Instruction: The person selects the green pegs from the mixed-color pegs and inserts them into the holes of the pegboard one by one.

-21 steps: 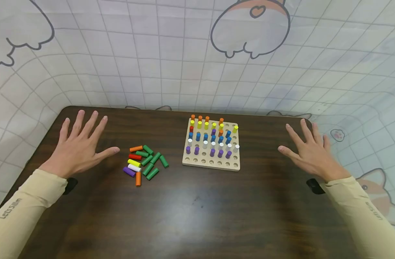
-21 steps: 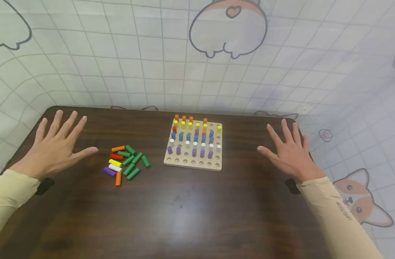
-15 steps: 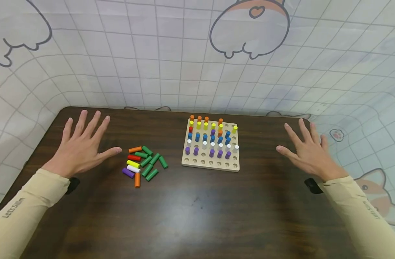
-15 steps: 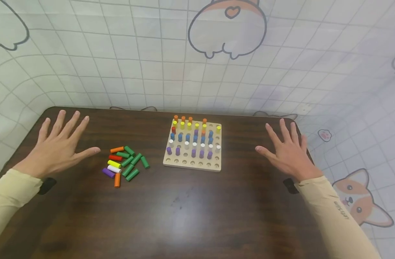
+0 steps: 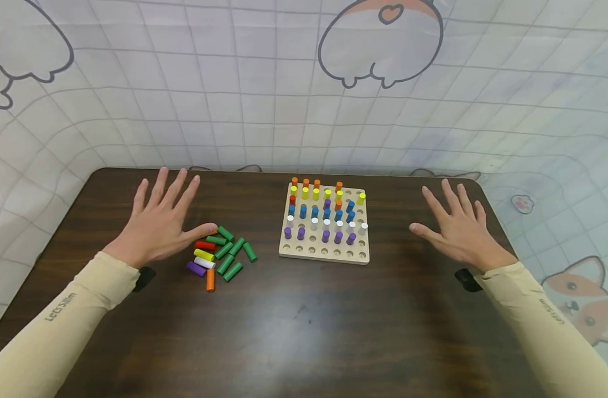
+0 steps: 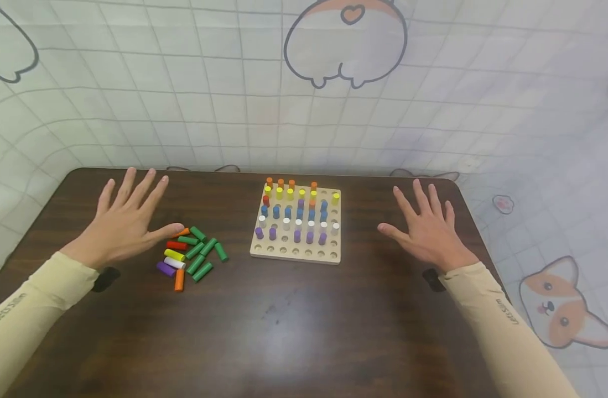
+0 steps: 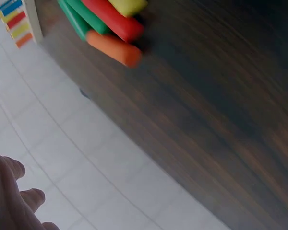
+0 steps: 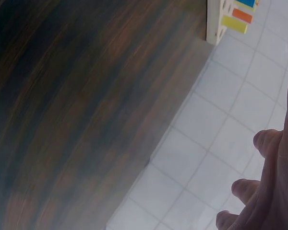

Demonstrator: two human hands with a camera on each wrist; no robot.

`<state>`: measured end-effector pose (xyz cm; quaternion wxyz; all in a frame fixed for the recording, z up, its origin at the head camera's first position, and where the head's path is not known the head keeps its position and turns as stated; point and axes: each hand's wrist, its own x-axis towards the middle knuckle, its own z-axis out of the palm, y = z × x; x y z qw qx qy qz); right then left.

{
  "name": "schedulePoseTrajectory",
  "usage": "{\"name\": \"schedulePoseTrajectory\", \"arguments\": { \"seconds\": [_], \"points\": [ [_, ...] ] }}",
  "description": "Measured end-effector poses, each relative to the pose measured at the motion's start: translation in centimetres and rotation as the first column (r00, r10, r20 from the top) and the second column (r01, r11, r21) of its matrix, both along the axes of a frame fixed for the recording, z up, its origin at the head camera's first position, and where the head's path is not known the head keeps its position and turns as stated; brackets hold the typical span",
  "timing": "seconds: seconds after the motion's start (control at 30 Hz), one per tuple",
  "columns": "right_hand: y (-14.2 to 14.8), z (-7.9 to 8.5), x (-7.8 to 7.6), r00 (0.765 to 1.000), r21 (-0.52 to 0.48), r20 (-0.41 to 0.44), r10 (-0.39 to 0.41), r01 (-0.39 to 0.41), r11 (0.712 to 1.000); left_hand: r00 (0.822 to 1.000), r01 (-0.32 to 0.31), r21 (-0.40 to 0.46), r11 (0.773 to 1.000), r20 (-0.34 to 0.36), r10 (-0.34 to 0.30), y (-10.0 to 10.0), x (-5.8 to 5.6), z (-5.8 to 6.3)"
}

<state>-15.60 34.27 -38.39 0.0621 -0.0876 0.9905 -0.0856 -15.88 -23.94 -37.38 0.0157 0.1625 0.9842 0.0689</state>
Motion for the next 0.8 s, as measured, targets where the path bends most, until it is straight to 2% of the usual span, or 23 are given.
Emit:
{"name": "schedulePoseTrajectory", "arguments": {
  "seconds": [0.3, 0.5, 0.8],
  "points": [
    [-1.4, -1.0, -1.1, 0.999, -0.012, 0.005, 0.034, -0.034, 0.999, 0.999, 0.048, -0.014, 0.999, -0.001, -0.048, 3.3, -0.7, -0.7],
    [-2.7, -1.6, -1.6, 0.999, -0.004, -0.005, 0.054, -0.054, 0.999, 0.995, 0.103, -0.033, 0.994, -0.01, -0.103, 5.2, -1.1, -1.8],
    [-4.5, -3.1, -2.1, 0.995, 0.018, 0.035, 0.092, -0.092, 0.996, 0.991, 0.132, -0.058, 0.99, -0.018, -0.133, 7.5, -1.6, -3.2]
  ]
}}
